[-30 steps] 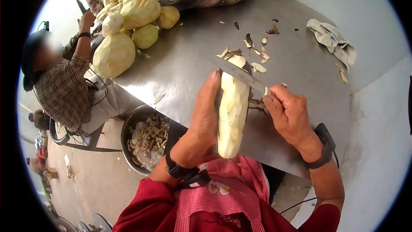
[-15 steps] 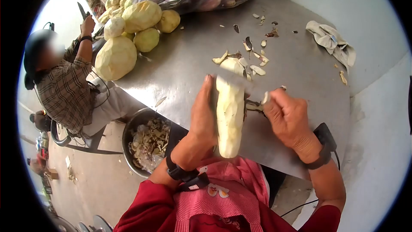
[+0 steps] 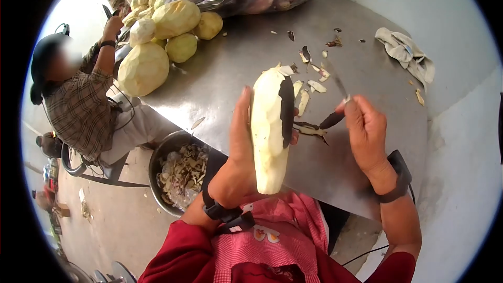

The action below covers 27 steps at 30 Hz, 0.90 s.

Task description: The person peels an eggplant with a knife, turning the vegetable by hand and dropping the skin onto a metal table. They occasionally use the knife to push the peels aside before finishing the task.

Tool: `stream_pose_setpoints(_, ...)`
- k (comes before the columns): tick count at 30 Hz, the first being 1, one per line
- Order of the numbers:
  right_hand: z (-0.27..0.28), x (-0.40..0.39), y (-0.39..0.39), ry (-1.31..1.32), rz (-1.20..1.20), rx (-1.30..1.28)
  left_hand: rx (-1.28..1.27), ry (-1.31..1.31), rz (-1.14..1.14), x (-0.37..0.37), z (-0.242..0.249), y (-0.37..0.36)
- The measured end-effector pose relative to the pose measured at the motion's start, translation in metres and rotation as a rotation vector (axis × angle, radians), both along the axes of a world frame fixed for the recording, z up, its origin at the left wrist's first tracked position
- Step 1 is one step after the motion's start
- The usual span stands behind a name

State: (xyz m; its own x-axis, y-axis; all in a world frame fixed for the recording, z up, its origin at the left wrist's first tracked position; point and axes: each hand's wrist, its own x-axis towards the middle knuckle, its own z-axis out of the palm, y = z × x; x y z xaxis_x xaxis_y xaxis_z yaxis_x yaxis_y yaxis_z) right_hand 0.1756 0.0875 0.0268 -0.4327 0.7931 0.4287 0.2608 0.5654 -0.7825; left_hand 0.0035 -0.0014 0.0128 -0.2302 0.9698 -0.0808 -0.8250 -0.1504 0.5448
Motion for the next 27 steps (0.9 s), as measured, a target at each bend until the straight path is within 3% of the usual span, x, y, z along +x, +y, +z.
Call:
stream_pose_setpoints(5,-0.007,-0.002,-0.015,-0.086,0.207,0.109,-0.031,0.015,-0.055,0.001,-0.004,-0.002)
stream_pose_setpoints(8,-0.006,-0.005,-0.021,-0.148,0.259,0.229,-0.120,0.083,-0.023,0.006,0.004,-0.005)
stream_pose_setpoints(12,-0.002,-0.006,-0.023,-0.160,0.278,0.259,-0.041,0.088,-0.004,0.002,-0.016,-0.001)
stream_pose_setpoints(15,-0.003,-0.007,-0.024,-0.164,0.265,0.290,0.063,0.037,-0.111,0.000,-0.023,-0.001)
stream_pose_setpoints(17,-0.003,-0.009,-0.025,-0.182,0.233,0.321,-0.026,0.117,0.027,0.006,-0.018,0.000)
stream_pose_setpoints(22,-0.003,-0.011,-0.023,-0.230,0.150,0.394,-0.065,0.161,0.073,0.007,-0.013,-0.003)
stream_pose_setpoints(25,-0.007,-0.012,-0.017,-0.220,0.075,0.348,-0.054,0.140,-0.084,0.001,-0.013,-0.005)
stream_pose_setpoints(27,-0.013,-0.012,-0.010,-0.223,-0.033,0.273,-0.061,0.164,-0.065,0.006,-0.003,-0.007)
